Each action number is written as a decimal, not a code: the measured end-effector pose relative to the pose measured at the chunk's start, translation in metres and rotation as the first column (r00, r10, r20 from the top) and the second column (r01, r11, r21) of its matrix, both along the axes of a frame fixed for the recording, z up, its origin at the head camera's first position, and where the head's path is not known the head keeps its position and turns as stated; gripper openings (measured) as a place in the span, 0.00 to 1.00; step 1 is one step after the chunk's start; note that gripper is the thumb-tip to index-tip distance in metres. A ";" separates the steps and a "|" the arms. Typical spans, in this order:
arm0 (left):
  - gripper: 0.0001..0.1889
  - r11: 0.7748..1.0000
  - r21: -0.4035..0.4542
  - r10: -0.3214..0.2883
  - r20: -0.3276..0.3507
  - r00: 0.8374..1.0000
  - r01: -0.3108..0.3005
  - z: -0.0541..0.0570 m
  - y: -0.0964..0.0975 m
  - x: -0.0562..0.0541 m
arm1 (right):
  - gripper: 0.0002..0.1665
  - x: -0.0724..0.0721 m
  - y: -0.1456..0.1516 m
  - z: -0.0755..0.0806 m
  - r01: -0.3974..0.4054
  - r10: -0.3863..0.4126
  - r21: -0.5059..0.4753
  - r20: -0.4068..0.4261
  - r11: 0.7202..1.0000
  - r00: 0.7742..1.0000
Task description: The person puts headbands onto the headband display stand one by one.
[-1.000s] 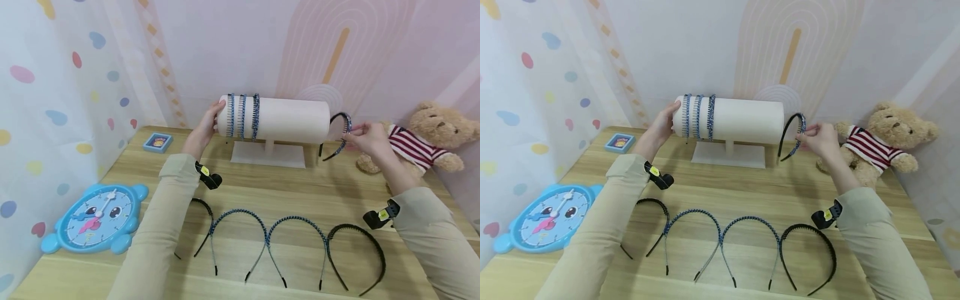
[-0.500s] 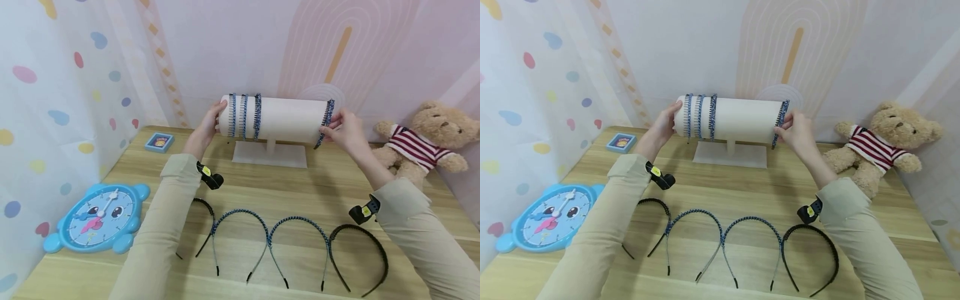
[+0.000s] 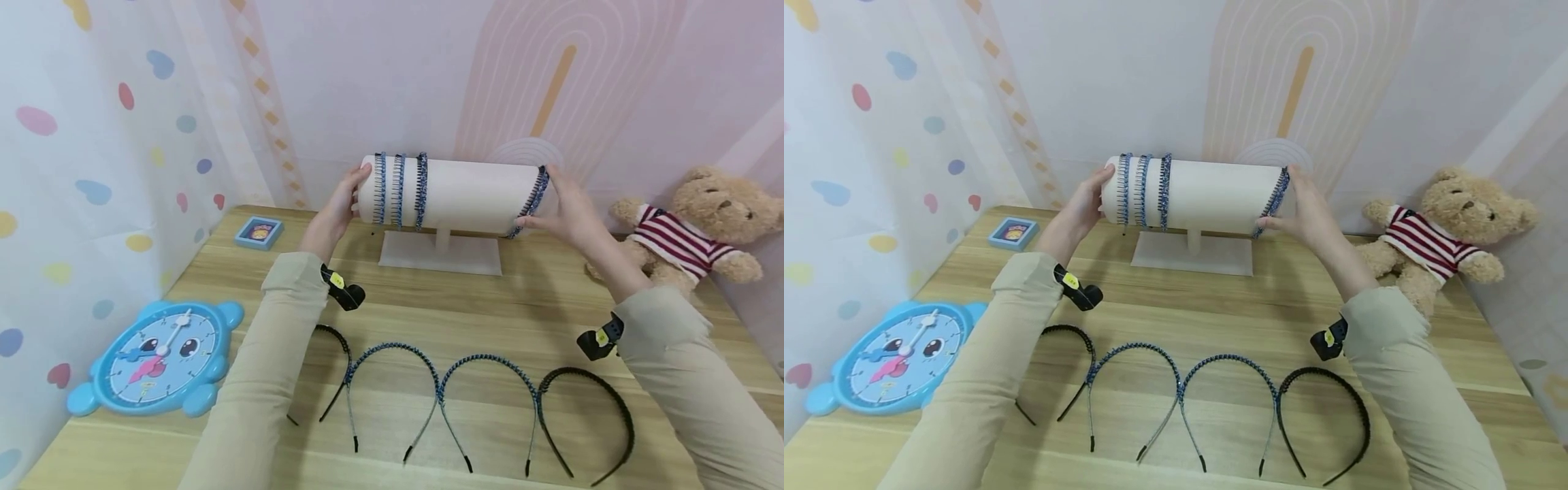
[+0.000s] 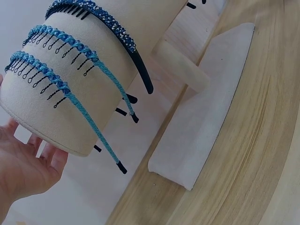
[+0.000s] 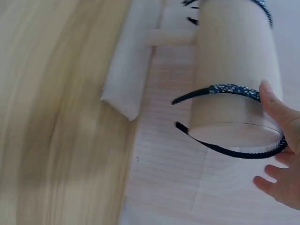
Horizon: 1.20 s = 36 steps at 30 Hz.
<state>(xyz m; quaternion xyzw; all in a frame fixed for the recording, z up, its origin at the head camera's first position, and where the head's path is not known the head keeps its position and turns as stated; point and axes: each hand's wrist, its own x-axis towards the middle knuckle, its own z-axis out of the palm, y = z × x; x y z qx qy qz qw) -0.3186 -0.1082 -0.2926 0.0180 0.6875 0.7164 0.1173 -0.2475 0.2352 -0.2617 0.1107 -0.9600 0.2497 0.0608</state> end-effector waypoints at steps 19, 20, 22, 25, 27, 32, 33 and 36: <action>0.32 1.000 -0.016 -0.005 0.000 1.000 0.005 0.000 0.001 -0.001 | 0.60 -0.024 -0.053 0.011 -0.163 0.199 0.272 -0.111 0.948 0.974; 0.32 1.000 -0.016 -0.005 0.003 1.000 0.005 0.000 0.001 -0.001 | 0.60 -0.027 -0.058 0.013 -0.174 0.208 0.283 -0.096 0.943 0.973; 0.32 1.000 -0.009 0.001 0.009 1.000 -0.001 -0.001 0.000 0.000 | 0.60 -0.031 -0.069 0.018 -0.192 0.222 0.314 -0.065 0.930 0.973; 0.33 1.000 -0.004 0.011 0.015 1.000 -0.011 -0.002 -0.001 0.000 | 0.60 -0.037 -0.083 0.024 -0.222 0.245 0.350 -0.022 0.910 0.969; 0.33 1.000 -0.002 0.018 0.015 1.000 -0.018 -0.003 -0.002 0.000 | 0.60 -0.041 -0.090 0.027 -0.237 0.253 0.370 0.005 0.899 0.968; 0.32 1.000 0.002 0.027 0.009 1.000 -0.027 -0.005 -0.002 0.000 | 0.60 -0.046 -0.101 0.027 -0.256 0.262 0.389 0.038 0.885 0.964; 0.32 1.000 0.004 0.028 0.011 1.000 -0.028 -0.005 -0.002 -0.001 | 0.60 -0.046 -0.102 0.026 -0.255 0.261 0.393 0.038 0.883 0.965; 0.31 1.000 0.006 0.021 0.011 1.000 -0.021 -0.006 0.001 -0.003 | 0.60 -0.047 -0.103 0.024 -0.244 0.253 0.408 0.032 0.880 0.967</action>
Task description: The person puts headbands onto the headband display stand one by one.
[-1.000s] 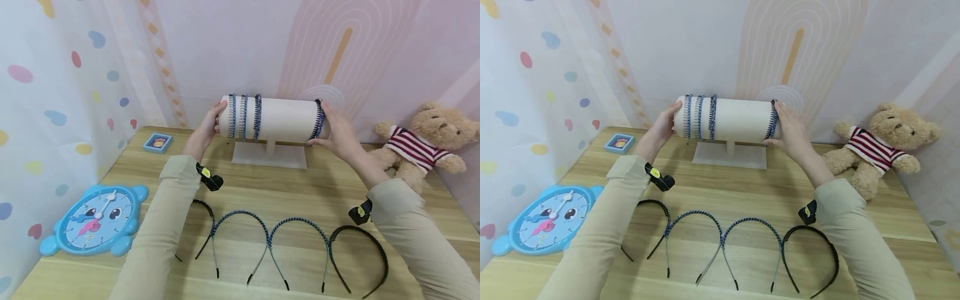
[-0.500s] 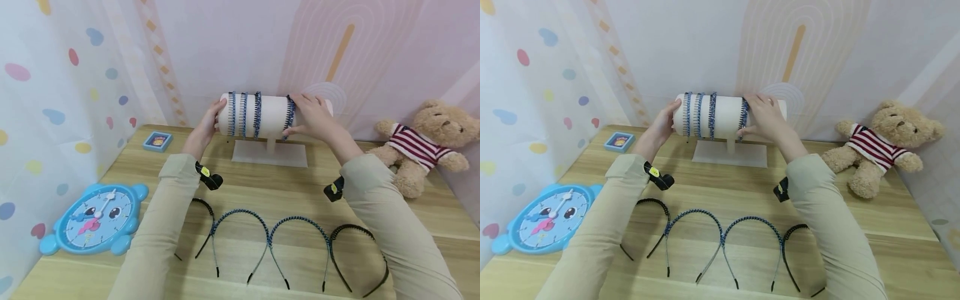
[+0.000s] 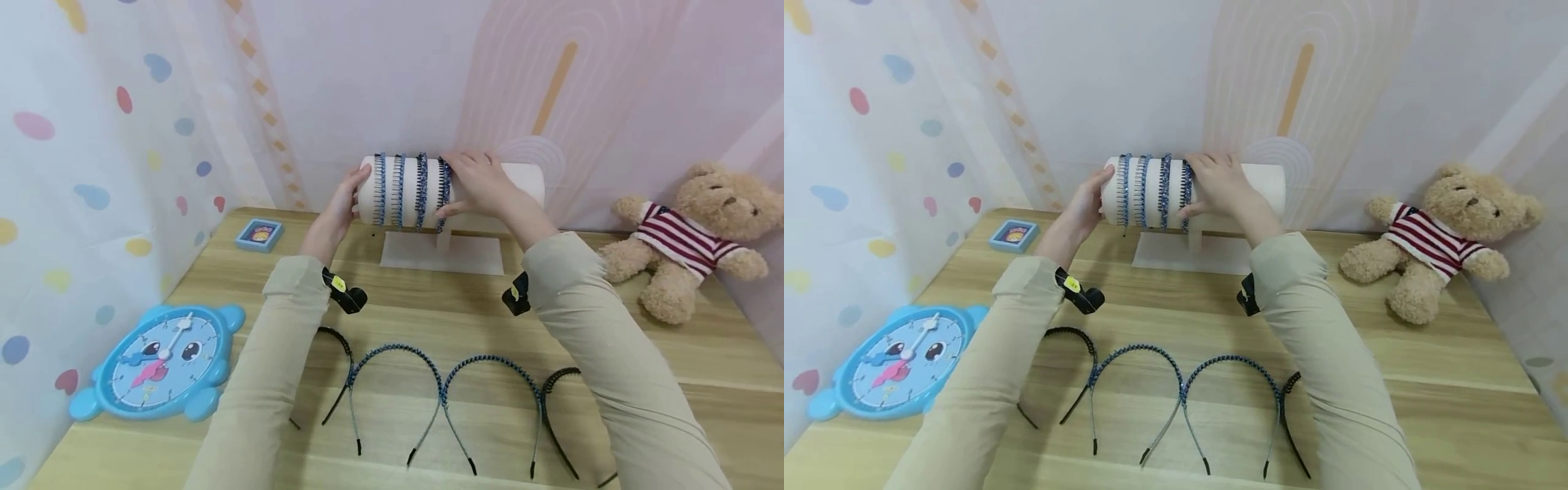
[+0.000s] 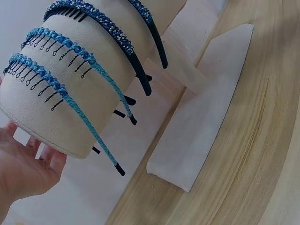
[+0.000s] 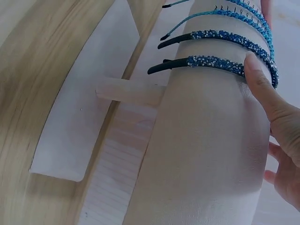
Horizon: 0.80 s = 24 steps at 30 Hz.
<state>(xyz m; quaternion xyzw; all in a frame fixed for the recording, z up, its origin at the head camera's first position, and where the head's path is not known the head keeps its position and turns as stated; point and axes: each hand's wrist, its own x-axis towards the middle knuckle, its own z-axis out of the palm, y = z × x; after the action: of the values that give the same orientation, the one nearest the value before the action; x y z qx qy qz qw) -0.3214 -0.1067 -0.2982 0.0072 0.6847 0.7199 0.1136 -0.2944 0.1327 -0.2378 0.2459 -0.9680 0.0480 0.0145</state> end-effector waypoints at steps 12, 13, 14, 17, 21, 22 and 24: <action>0.32 0.999 -0.013 -0.029 -0.005 1.000 0.029 -0.002 0.005 -0.002 | 0.76 0.032 0.066 -0.008 0.065 -0.079 -0.137 -0.101 0.988 0.992; 0.32 1.000 -0.015 -0.025 -0.008 1.000 0.025 -0.001 0.004 -0.003 | 0.76 0.037 0.076 -0.008 0.070 -0.086 -0.158 -0.101 0.985 0.991; 0.33 1.000 -0.017 -0.022 -0.008 1.000 0.022 -0.001 0.004 -0.003 | 0.75 0.042 0.085 -0.010 0.067 -0.085 -0.180 -0.095 0.981 0.992; 0.33 1.000 -0.020 -0.018 -0.006 1.000 0.018 0.002 0.001 -0.004 | 0.69 0.062 0.113 -0.020 0.091 -0.086 -0.199 0.037 0.976 0.996; 0.32 1.000 -0.026 -0.018 -0.003 1.000 0.018 0.003 -0.001 -0.003 | 0.54 0.089 0.146 -0.042 0.110 -0.061 -0.104 0.390 0.989 0.919; 0.32 1.000 -0.025 -0.017 -0.004 1.000 0.017 0.003 -0.001 -0.003 | 0.51 0.095 0.152 -0.048 0.112 -0.066 -0.065 0.485 0.992 0.872; 0.32 1.000 -0.023 -0.014 -0.006 1.000 0.014 0.003 -0.002 -0.003 | 0.45 0.107 0.162 -0.062 0.075 -0.053 -0.008 0.628 0.997 0.776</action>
<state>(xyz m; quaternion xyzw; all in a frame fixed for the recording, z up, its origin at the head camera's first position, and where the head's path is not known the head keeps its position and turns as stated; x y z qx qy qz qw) -0.3241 -0.1086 -0.2954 0.0127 0.6931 0.7112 0.1166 -0.1878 0.2943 -0.3001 0.1826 -0.9245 0.1421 -0.3028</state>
